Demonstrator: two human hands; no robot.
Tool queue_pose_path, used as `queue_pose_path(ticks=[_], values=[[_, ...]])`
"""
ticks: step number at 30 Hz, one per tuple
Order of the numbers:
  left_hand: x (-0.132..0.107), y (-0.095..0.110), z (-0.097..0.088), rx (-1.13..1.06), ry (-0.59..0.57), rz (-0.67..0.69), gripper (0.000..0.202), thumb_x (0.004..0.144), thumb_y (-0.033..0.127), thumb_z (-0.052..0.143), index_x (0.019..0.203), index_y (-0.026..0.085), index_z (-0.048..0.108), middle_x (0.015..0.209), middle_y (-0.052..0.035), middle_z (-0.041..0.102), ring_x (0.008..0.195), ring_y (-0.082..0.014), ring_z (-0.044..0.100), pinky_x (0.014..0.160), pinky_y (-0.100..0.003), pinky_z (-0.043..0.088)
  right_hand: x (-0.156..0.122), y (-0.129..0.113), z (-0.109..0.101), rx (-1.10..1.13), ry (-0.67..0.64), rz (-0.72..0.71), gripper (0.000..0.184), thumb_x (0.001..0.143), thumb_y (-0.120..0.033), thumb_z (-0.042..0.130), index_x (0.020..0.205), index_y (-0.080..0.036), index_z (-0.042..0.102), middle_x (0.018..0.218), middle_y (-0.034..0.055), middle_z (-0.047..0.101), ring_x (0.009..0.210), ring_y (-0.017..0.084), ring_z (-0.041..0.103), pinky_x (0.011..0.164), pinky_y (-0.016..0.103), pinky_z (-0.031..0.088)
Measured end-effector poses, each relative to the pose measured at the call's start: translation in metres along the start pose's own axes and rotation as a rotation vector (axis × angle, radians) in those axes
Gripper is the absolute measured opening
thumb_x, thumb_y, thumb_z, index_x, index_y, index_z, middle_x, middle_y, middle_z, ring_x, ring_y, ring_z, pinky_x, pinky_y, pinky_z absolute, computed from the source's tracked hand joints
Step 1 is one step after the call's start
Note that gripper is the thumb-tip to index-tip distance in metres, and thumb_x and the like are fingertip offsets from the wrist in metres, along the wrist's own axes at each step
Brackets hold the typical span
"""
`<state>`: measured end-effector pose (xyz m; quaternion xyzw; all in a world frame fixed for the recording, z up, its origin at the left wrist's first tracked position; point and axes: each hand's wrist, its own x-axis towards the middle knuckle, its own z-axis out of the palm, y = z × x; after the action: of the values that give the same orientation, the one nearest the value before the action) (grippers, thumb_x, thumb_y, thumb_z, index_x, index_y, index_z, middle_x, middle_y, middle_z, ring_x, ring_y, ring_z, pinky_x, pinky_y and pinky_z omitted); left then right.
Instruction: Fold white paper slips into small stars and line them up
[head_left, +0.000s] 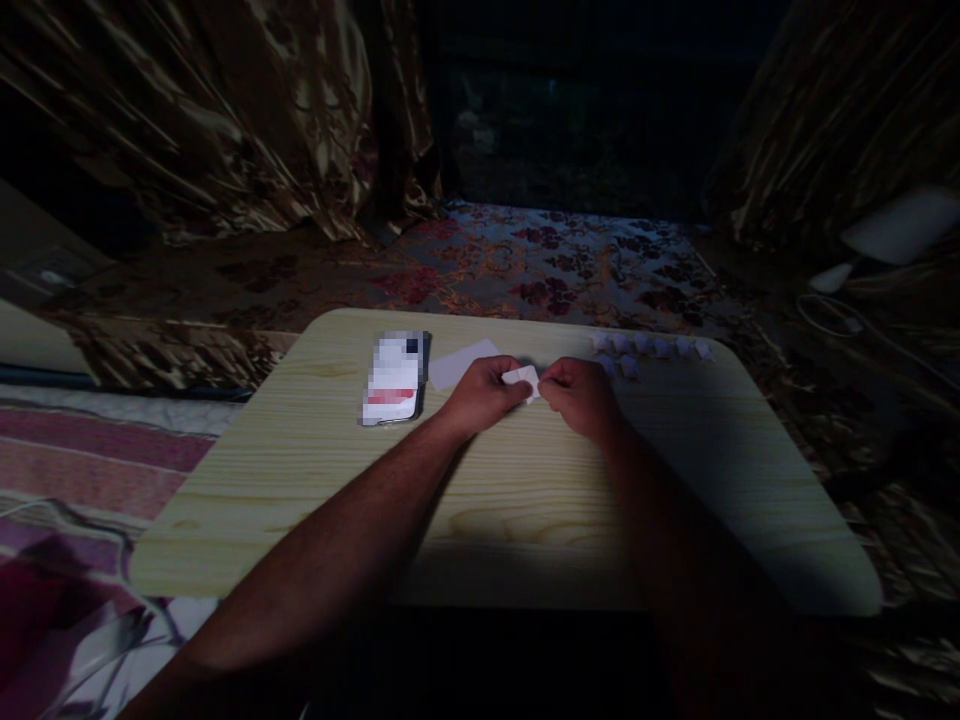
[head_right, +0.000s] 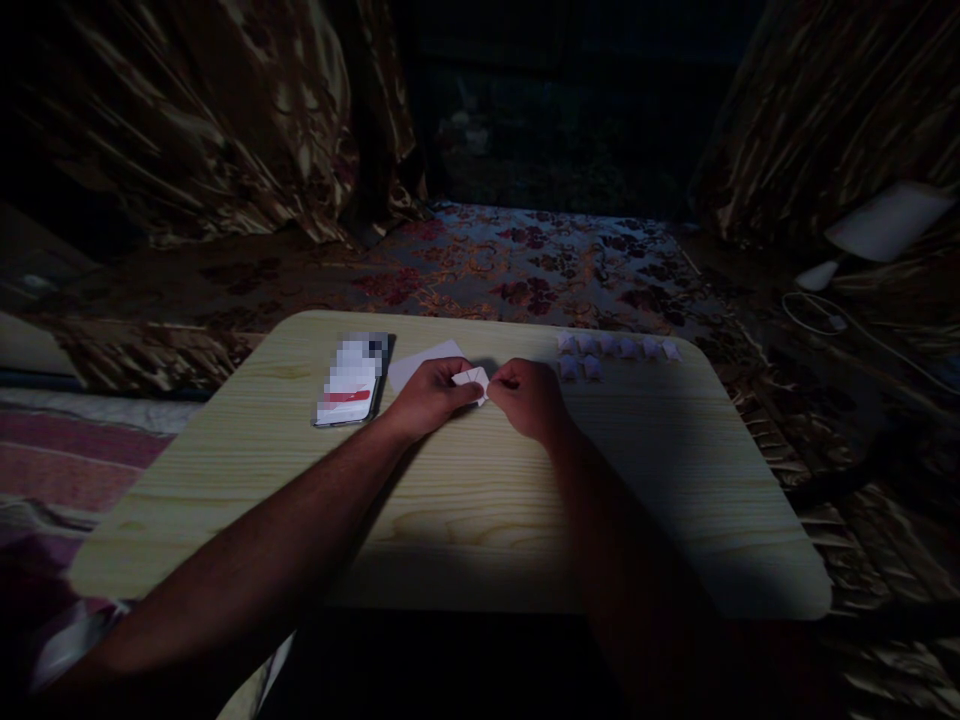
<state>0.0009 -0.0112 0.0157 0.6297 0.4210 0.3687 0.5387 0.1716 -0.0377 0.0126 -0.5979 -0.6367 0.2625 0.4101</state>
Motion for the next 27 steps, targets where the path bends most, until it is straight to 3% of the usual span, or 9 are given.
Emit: queue_pose_path(ticks=[10, 19, 27], values=[[-0.0011, -0.0009, 0.0016, -0.142, -0.053, -0.034, 0.023, 0.064, 0.028, 0.073, 0.076, 0.012, 0.063, 0.058, 0.0035, 0.055, 0.049, -0.0058, 0.040, 0.049, -0.021, 0.028, -0.0003, 0.0020, 0.0007, 0.129, -0.147, -0.036, 0.014, 0.074, -0.031, 0.061, 0.071, -0.018, 0.058, 0.055, -0.0032, 0.058, 0.050, 0.011, 0.052, 0.048, 0.023, 0.033], [0.0000, -0.0051, -0.0005, -0.183, -0.135, -0.045, 0.027, 0.067, 0.032, 0.074, 0.080, 0.011, 0.064, 0.060, 0.0023, 0.055, 0.049, -0.0060, 0.040, 0.048, -0.022, 0.025, -0.0011, 0.0010, -0.0031, 0.125, -0.168, -0.047, 0.014, 0.075, -0.032, 0.059, 0.070, -0.019, 0.056, 0.053, -0.0055, 0.051, 0.048, 0.009, 0.045, 0.047, 0.022, 0.029], [0.0012, -0.0081, -0.0019, -0.141, -0.137, -0.022, 0.028, 0.069, 0.035, 0.074, 0.079, 0.012, 0.063, 0.058, 0.0031, 0.054, 0.048, -0.0057, 0.039, 0.047, -0.022, 0.024, 0.0001, 0.0040, -0.0042, 0.118, -0.149, -0.018, 0.015, 0.074, -0.033, 0.061, 0.072, -0.018, 0.061, 0.052, -0.0050, 0.053, 0.047, 0.010, 0.046, 0.047, 0.022, 0.030]])
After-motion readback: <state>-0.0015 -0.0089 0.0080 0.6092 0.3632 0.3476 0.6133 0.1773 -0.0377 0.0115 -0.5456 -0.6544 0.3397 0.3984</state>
